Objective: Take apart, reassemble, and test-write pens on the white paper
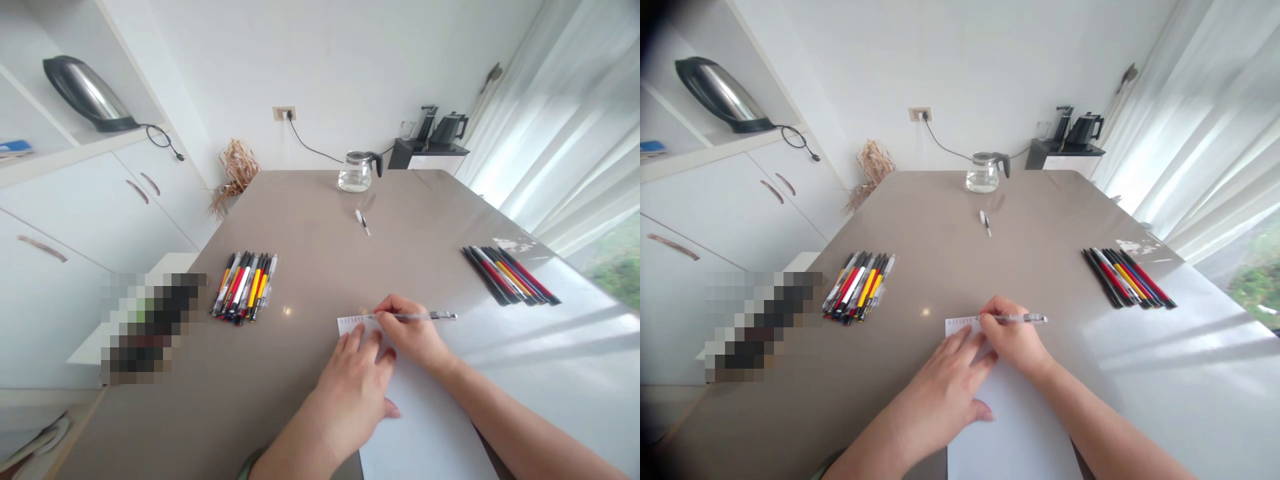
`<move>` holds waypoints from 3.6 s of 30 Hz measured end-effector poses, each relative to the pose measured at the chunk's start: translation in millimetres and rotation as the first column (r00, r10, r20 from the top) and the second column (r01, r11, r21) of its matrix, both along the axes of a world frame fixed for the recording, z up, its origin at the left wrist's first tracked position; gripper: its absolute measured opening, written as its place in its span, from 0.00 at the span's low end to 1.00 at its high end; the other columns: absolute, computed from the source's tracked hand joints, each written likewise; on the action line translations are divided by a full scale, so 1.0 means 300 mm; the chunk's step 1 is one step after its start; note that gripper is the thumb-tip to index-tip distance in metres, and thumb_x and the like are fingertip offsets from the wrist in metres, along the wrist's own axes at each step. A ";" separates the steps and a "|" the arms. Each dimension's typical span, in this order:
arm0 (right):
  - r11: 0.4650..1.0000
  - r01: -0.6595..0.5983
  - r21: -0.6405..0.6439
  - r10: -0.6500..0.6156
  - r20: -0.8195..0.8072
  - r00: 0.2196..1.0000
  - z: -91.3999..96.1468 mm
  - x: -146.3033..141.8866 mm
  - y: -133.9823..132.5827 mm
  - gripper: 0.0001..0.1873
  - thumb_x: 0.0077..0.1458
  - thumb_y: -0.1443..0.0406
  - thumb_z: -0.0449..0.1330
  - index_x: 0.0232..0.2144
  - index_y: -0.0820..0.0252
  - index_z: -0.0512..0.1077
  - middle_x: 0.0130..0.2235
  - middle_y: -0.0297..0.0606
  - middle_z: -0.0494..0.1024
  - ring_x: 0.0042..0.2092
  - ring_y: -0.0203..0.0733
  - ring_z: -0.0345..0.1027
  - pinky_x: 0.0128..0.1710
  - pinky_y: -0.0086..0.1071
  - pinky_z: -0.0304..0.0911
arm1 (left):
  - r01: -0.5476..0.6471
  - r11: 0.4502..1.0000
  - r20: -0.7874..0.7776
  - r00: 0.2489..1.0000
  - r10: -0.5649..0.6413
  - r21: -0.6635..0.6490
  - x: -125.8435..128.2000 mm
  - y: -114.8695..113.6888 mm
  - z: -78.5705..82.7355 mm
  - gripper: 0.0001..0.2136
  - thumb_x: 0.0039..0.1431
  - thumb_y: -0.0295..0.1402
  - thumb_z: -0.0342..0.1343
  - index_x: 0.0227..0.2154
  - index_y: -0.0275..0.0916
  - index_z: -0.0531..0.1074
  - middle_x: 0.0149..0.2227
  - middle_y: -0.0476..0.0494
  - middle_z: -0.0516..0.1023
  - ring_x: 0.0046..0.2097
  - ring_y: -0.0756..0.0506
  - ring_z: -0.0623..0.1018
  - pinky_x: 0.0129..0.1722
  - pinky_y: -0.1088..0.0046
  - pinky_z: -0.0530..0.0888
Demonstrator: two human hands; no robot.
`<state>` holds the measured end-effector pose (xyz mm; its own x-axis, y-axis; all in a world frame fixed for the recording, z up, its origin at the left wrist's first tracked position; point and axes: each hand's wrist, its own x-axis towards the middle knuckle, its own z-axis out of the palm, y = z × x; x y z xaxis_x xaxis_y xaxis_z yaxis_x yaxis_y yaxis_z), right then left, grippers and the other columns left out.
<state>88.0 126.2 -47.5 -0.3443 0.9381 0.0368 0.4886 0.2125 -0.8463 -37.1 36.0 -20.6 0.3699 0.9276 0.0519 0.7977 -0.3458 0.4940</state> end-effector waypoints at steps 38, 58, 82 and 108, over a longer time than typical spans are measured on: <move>0.999 0.006 0.052 -0.009 0.047 0.999 0.000 -0.021 0.008 0.07 0.42 0.67 0.49 0.18 0.60 0.65 0.18 0.31 0.66 0.22 0.32 0.58 0.21 0.25 0.54 | 0.006 0.999 0.014 1.000 -0.005 -0.034 -0.002 -0.002 -0.002 0.31 0.38 0.36 0.62 0.47 0.44 0.57 0.51 0.40 0.59 0.54 0.34 0.56 0.51 0.52 0.56; 0.999 -0.018 0.046 0.015 0.072 0.997 0.003 -0.020 0.006 0.07 0.42 0.68 0.49 0.18 0.60 0.65 0.19 0.31 0.67 0.23 0.33 0.58 0.22 0.25 0.54 | 0.009 1.000 0.035 0.999 -0.008 -0.028 -0.001 -0.002 -0.003 0.30 0.39 0.36 0.62 0.47 0.44 0.57 0.51 0.40 0.59 0.54 0.35 0.56 0.51 0.52 0.56; 0.999 -0.006 0.047 0.002 0.082 0.997 0.003 -0.019 0.005 0.07 0.42 0.68 0.49 0.18 0.60 0.64 0.19 0.31 0.67 0.22 0.33 0.58 0.22 0.26 0.55 | 0.016 1.000 0.023 1.000 -0.016 -0.014 0.001 -0.002 -0.006 0.33 0.38 0.36 0.62 0.49 0.44 0.55 0.52 0.39 0.58 0.55 0.34 0.55 0.51 0.53 0.56; 0.830 -0.283 -0.480 -0.238 -0.764 0.599 0.100 0.114 0.063 0.21 0.50 0.53 0.47 0.27 0.63 0.70 0.30 0.42 0.71 0.32 0.41 0.64 0.28 0.33 0.61 | 0.017 0.999 -0.121 0.992 -0.022 -0.040 0.007 -0.016 -0.008 0.27 0.43 0.44 0.56 0.48 0.40 0.60 0.55 0.39 0.56 0.57 0.35 0.51 0.53 0.57 0.54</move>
<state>122.2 145.2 -17.5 -0.4442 0.8793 -0.1717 -0.4010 -0.3666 -0.8395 -35.0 31.3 -23.0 0.3891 0.9207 -0.0302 0.8462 -0.3442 0.4068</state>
